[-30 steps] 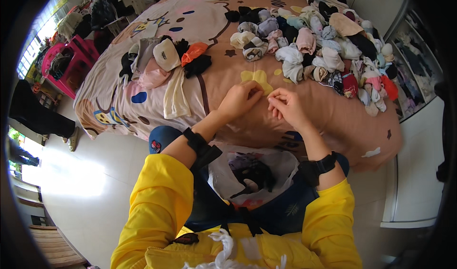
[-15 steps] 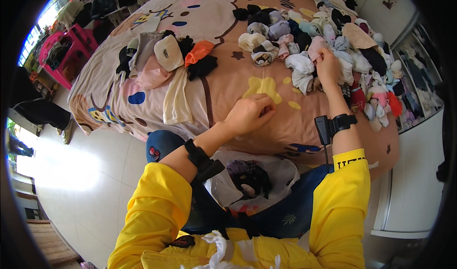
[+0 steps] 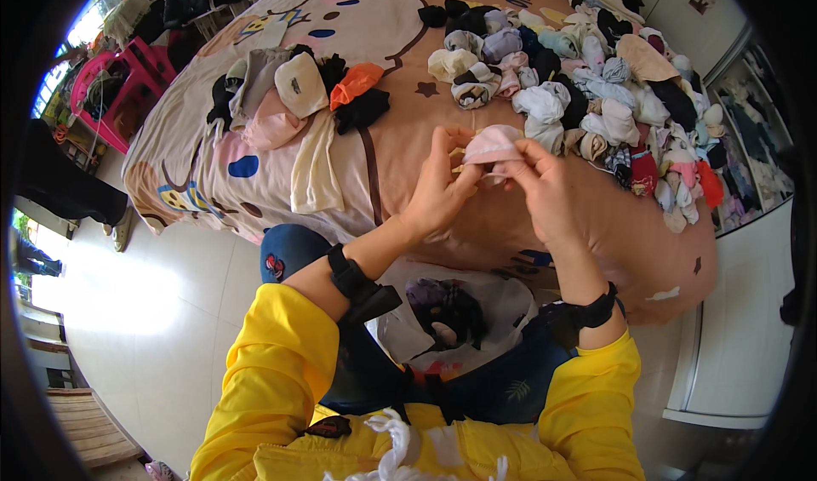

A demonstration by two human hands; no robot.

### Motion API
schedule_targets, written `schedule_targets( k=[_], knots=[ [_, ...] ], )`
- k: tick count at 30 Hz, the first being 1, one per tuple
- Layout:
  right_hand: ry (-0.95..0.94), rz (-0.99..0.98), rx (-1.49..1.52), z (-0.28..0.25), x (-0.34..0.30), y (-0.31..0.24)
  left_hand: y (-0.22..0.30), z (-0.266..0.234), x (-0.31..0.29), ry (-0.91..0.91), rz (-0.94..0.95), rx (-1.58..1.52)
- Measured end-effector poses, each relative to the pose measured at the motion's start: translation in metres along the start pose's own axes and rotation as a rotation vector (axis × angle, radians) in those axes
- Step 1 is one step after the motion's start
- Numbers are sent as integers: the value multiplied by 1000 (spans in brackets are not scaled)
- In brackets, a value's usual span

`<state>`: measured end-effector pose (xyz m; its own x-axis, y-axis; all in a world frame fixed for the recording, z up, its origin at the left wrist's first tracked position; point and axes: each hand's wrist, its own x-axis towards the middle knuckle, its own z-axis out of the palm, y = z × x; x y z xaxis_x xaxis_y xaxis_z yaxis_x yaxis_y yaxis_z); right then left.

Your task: The person sits on a bed and folds multiple socks one by one. They pick up each sock, turn it inside out, fold it into a compact shape, and place it on a growing pile. The process is repeated for several socks of different colors and patterns.

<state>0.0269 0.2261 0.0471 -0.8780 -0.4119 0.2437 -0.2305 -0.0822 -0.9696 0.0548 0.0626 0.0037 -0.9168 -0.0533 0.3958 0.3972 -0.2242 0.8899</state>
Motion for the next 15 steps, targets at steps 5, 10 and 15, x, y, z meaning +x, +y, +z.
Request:
schedule_targets(
  k=[5, 10, 15],
  knots=[
    [-16, 102, 601, -17, 3, 4, 0, -12, 18, 49, -52, -44],
    [0, 196, 824, -23, 10, 18, 0, -17, 14, -129, -362, -701],
    [-4, 317, 950, -22, 14, 25, 9, -8, 10, -126, -501, -853]
  ],
)
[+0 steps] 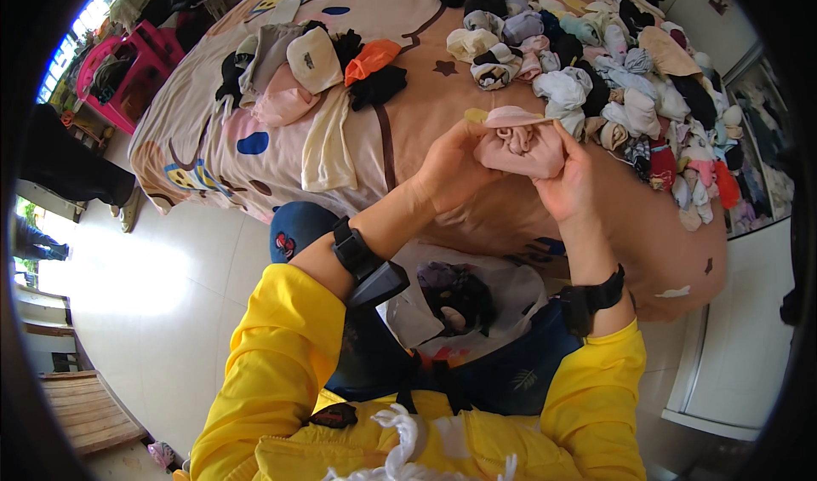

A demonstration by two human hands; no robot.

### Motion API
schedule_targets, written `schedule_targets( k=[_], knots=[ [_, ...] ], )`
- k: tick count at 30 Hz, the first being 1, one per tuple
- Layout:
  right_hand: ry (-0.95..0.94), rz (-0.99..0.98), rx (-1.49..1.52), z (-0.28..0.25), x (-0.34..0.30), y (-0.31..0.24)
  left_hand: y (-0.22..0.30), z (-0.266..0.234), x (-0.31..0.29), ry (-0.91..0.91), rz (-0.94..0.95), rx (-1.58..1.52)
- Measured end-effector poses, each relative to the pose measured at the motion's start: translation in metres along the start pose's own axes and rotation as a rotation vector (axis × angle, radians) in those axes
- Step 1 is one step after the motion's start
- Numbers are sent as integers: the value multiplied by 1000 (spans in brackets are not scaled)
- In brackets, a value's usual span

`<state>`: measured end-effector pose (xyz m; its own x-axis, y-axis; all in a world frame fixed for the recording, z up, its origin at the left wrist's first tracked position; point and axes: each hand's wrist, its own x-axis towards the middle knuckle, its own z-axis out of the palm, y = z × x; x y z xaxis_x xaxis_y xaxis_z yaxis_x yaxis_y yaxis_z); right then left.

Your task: The person sits on a bed and folds multiple socks one by one. They pick up each sock, turn it inside out, fold it into a compact shape, and place it on a growing pile. The process is repeated for several socks of different colors and patterns.

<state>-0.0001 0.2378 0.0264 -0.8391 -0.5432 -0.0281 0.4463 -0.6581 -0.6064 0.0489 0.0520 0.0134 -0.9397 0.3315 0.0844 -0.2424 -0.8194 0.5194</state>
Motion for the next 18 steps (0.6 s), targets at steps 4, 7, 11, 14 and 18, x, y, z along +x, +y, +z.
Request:
schedule_targets(
  k=[4, 7, 11, 14, 18],
  knots=[
    [76, -50, -56, -2, 1, 3, -5, 8, 0, -45, 200, 465],
    [-25, -32, -60, -3, 1, 3, -6, 7, 0, -22, 172, 464],
    [28, -61, -84, -3, 0, -2, 2, 0, -1, -98, -1, 305],
    [227, -24, -116, 0, 1, -7, 8, -2, -5, -319, -71, 234],
    [235, -119, -216, 3, 3, -7, 8, 3, -12, -244, -171, 96]
  ],
)
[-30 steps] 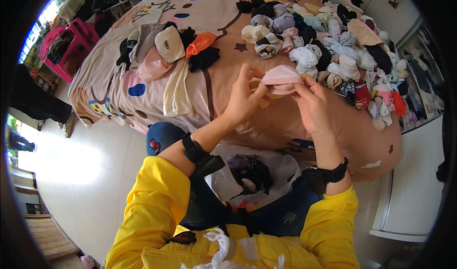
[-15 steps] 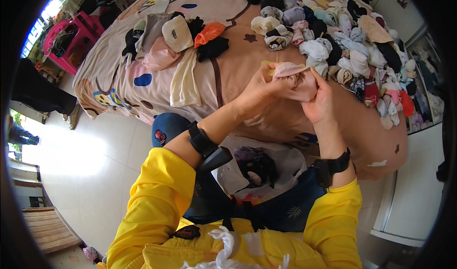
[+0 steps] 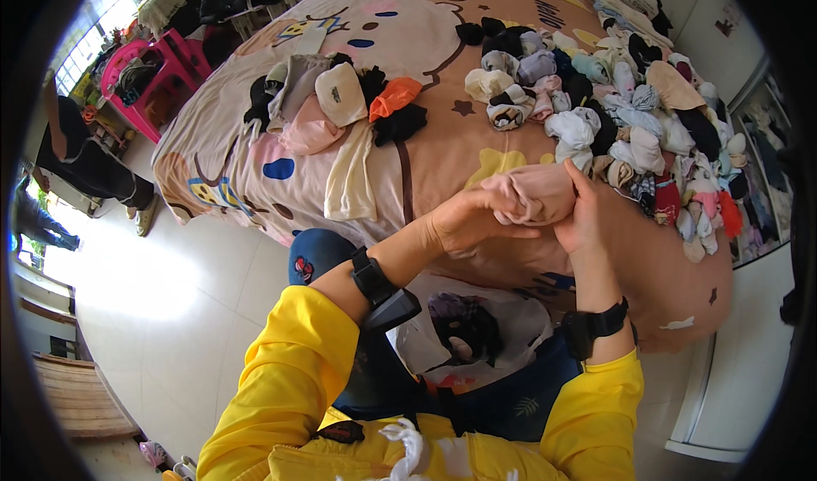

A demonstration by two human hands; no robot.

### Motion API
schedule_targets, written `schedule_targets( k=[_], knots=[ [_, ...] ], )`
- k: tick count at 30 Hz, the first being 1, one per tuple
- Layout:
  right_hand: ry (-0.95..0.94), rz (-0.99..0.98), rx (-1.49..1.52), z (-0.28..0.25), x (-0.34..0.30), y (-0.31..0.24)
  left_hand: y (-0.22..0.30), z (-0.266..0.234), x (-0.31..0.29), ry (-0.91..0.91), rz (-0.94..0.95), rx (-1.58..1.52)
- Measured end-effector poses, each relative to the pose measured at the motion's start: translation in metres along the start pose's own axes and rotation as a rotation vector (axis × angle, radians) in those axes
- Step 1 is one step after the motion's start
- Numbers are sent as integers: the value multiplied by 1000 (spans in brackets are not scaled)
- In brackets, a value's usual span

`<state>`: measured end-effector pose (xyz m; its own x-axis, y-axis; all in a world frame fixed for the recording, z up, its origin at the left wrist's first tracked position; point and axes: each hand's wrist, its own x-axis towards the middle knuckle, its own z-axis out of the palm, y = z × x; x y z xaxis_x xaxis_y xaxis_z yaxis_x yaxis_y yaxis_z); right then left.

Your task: The person sits on a bed and folds multiple socks one by one. They pick up each sock, turn it inside out, fold it into a compact shape, and place it on a growing pile. The process is repeated for several socks of different colors and patterns.

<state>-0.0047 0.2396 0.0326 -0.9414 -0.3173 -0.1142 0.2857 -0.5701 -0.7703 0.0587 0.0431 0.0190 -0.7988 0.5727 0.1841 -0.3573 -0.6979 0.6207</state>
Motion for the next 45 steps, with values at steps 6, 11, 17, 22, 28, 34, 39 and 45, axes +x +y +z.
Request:
schedule_targets(
  k=[6, 11, 17, 22, 28, 34, 39, 45],
  knots=[
    [-111, -183, -199, -2, -4, 7, 0, 1, 1, 237, 67, 107],
    [-166, -235, -280, -15, 1, 6, 8, -10, 4, 347, 178, 240],
    [68, -414, -223, -47, 18, -11, 21, -28, 3, 427, 248, 554],
    [275, -477, -6, -87, 21, -72, 49, -47, -9, 614, 403, 437],
    [4, -339, -37, -86, 10, -68, 36, -43, -10, 591, 583, 1952],
    [-164, -228, -95, -10, -24, -33, 5, 7, 3, 295, 709, 1264],
    [-335, -196, -359, 15, -34, -26, 6, 8, -1, 318, 287, 644],
    [-75, -239, -514, -3, -19, -28, 13, -21, 3, 505, 511, 667]
  ],
)
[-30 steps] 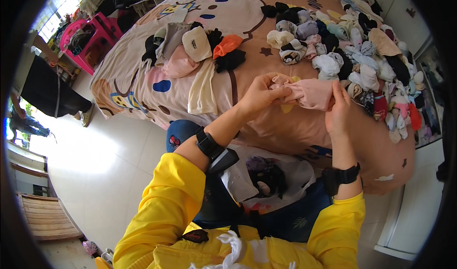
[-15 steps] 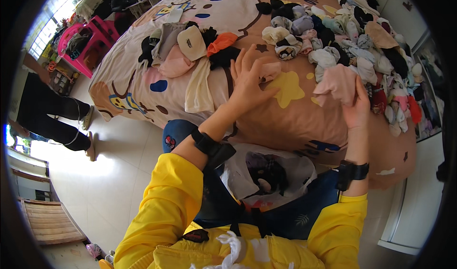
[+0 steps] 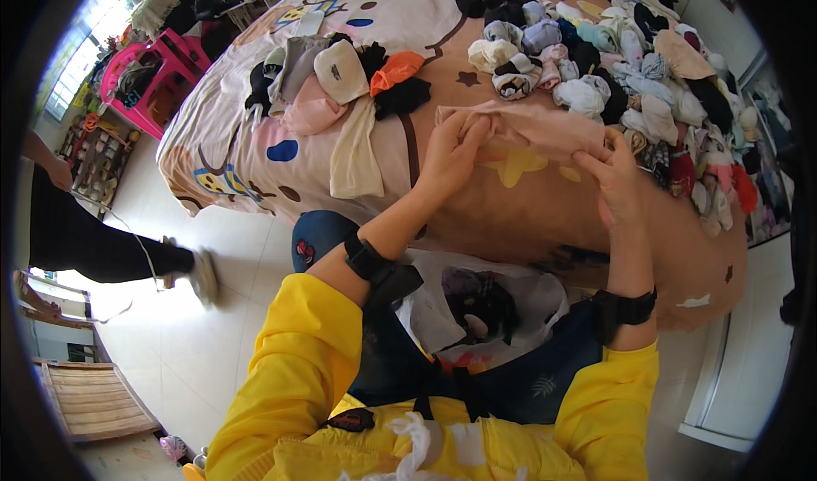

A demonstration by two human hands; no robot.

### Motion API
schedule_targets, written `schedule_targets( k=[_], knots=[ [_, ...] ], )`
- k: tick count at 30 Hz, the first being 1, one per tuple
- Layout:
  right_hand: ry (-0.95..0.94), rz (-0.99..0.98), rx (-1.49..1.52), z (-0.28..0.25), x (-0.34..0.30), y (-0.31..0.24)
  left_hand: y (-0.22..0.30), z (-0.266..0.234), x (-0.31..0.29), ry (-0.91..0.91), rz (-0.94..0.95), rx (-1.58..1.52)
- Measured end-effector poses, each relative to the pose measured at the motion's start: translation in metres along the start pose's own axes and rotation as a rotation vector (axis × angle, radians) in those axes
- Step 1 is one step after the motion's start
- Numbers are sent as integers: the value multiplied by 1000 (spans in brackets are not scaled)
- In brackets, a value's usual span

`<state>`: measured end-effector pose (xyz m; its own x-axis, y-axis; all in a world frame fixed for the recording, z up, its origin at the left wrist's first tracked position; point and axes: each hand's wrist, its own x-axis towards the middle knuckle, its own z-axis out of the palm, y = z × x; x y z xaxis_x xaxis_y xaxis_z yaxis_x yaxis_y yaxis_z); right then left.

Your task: The person sits on a bed and folds multiple socks one by one. They pick up each sock, turn it inside out, fold it into a compact shape, and place it on a growing pile. The process is repeated for several socks of different colors and patterns.

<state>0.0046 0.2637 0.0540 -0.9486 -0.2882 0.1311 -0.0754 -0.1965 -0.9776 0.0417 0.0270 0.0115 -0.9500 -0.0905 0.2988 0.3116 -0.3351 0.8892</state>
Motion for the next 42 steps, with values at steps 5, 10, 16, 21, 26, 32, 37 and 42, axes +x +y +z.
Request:
schedule_targets(
  k=[5, 10, 16, 21, 26, 32, 37, 42],
  knots=[
    [85, 131, -50, -20, 6, 2, 0, -14, 2, 93, -168, -103],
    [54, 40, 69, -30, 9, 12, -1, -17, 9, 220, -142, -123],
    [82, 85, 44, -61, 12, -9, 6, -21, 10, 265, -175, 59],
    [-90, 128, -236, -69, 6, -2, 18, -19, 5, -40, -341, 308],
    [86, -208, -1028, -51, 5, 15, 33, -27, 6, 48, -137, 763],
    [-45, -447, -726, -6, -3, 14, 31, -48, 22, 186, 742, 1262],
    [-177, -308, -576, 26, -16, 15, 26, -49, 18, 162, 407, 1010],
    [-256, -294, -369, 52, -26, 24, 15, -12, 2, -1, 376, 523]
  ],
)
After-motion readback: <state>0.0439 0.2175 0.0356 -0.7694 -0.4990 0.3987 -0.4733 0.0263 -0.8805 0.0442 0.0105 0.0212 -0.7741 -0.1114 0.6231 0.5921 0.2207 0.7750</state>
